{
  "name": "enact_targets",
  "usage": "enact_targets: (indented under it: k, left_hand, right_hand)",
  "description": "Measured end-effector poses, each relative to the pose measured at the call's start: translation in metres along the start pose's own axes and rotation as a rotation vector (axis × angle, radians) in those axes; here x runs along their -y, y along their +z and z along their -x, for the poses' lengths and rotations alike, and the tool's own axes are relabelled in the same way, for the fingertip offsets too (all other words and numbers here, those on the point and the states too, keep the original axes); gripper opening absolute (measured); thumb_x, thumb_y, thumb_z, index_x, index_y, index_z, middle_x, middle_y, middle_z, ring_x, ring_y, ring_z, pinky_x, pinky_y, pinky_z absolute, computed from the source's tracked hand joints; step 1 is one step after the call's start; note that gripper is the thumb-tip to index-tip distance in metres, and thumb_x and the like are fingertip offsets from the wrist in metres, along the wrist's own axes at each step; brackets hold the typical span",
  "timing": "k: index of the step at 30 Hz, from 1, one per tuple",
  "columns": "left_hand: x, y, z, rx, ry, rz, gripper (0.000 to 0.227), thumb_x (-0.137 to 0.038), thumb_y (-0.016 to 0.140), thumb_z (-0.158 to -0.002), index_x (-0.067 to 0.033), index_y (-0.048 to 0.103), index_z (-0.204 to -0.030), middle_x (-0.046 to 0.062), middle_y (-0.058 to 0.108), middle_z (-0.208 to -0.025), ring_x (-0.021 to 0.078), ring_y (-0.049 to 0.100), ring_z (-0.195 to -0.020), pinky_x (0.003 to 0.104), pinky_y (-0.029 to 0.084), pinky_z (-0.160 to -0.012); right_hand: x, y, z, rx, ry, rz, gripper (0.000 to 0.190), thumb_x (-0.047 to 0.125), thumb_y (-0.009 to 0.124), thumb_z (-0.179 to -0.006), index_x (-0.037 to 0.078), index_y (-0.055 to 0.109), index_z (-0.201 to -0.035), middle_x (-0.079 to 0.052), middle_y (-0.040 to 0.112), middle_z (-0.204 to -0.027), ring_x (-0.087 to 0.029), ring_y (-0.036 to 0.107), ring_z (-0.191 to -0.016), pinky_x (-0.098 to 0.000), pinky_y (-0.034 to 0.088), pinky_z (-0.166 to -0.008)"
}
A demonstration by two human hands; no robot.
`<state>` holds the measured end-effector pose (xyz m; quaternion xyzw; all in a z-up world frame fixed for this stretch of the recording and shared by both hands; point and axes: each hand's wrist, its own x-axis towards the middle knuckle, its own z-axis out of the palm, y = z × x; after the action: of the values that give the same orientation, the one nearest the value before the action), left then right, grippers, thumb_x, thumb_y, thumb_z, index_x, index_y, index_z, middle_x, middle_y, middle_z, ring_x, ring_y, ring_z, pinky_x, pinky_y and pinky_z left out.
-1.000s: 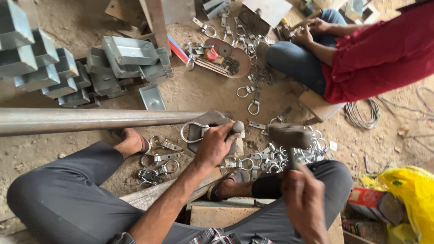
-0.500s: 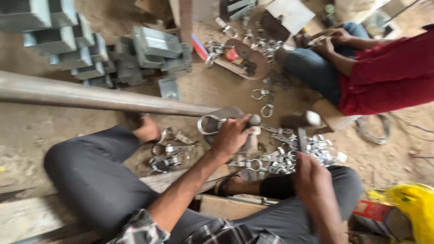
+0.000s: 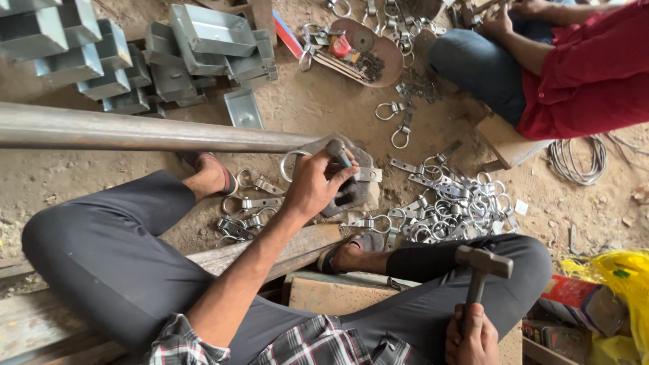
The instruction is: The person sits on the ground and repeatedly hammers a metal part placed on a stone anvil. They hold the part with their left hand and strike it with a hammer in their right hand. Another person in the background is also working with similar metal parts.
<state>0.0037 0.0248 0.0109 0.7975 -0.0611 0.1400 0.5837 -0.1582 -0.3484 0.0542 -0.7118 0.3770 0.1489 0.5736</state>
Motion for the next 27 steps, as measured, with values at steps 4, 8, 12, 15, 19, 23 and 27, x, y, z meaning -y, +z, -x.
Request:
enact_targets:
  k: [4,8,12,15,19,23,27]
  left_hand:
    - [-0.002,0.002,-0.001,-0.003,-0.055,-0.042,0.018,-0.029,0.067,-0.1,-0.0116,0.068,-0.104,0.007,0.077,-0.086,0.018,0.077,-0.073,0.037,0.066,-0.064]
    - [-0.01,0.006,-0.001,-0.028,-0.122,-0.04,0.021,-0.031,0.065,-0.101,-0.0125,0.069,-0.108,0.005,0.076,-0.083,0.0155,0.077,-0.07,0.033,0.064,-0.058]
    - [-0.016,0.005,-0.001,-0.106,0.042,0.049,0.024,-0.033,0.063,-0.106,-0.0106,0.067,-0.113,0.006,0.076,-0.098,0.014,0.076,-0.082,0.029,0.065,-0.069]
    - [-0.019,0.006,-0.006,-0.13,-0.05,-0.006,0.024,-0.034,0.067,-0.1,-0.0111,0.069,-0.109,0.003,0.077,-0.088,0.011,0.073,-0.07,0.028,0.058,-0.057]
    - [-0.022,0.006,-0.01,-0.134,-0.012,-0.035,0.023,-0.032,0.067,-0.101,-0.0113,0.07,-0.109,0.003,0.077,-0.091,0.0111,0.073,-0.072,0.027,0.058,-0.058]
    - [-0.02,0.011,-0.009,-0.083,-0.07,-0.038,0.023,-0.031,0.068,-0.099,-0.0115,0.07,-0.11,0.004,0.076,-0.083,0.0124,0.07,-0.065,0.029,0.054,-0.055]
    - [-0.012,0.014,-0.009,-0.063,0.048,-0.027,0.022,-0.032,0.063,-0.106,-0.0124,0.064,-0.115,0.004,0.077,-0.093,0.0108,0.074,-0.075,0.027,0.061,-0.059]
  right_hand:
    - [0.014,0.003,0.001,0.073,0.052,-0.043,0.053,0.053,0.032,-0.106,0.004,0.048,-0.094,-0.004,0.033,-0.053,-0.011,0.024,-0.035,-0.0297,0.018,-0.031]
    - [0.025,0.009,0.003,0.106,0.06,-0.005,0.054,0.054,0.034,-0.107,0.004,0.049,-0.094,-0.005,0.034,-0.053,-0.012,0.024,-0.035,-0.0301,0.019,-0.031]
    - [0.026,0.009,0.003,0.135,0.065,0.039,0.055,0.053,0.035,-0.107,0.003,0.053,-0.096,-0.006,0.037,-0.053,-0.012,0.028,-0.035,-0.0293,0.022,-0.031]
    - [0.023,0.008,0.002,0.108,0.063,0.077,0.056,0.053,0.035,-0.108,0.002,0.053,-0.097,-0.006,0.037,-0.053,-0.012,0.028,-0.034,-0.0301,0.022,-0.031]
    - [0.022,0.01,0.002,0.102,0.066,0.057,0.055,0.053,0.034,-0.108,0.003,0.052,-0.097,-0.006,0.037,-0.053,-0.012,0.027,-0.034,-0.03,0.021,-0.031]
    - [0.024,0.01,0.001,0.1,0.098,0.047,0.055,0.054,0.034,-0.108,0.003,0.051,-0.096,-0.005,0.036,-0.053,-0.012,0.027,-0.034,-0.0303,0.021,-0.031]
    - [0.026,0.011,0.004,0.098,0.102,0.036,0.054,0.054,0.035,-0.108,0.004,0.051,-0.096,-0.005,0.035,-0.053,-0.012,0.026,-0.034,-0.0299,0.02,-0.031]
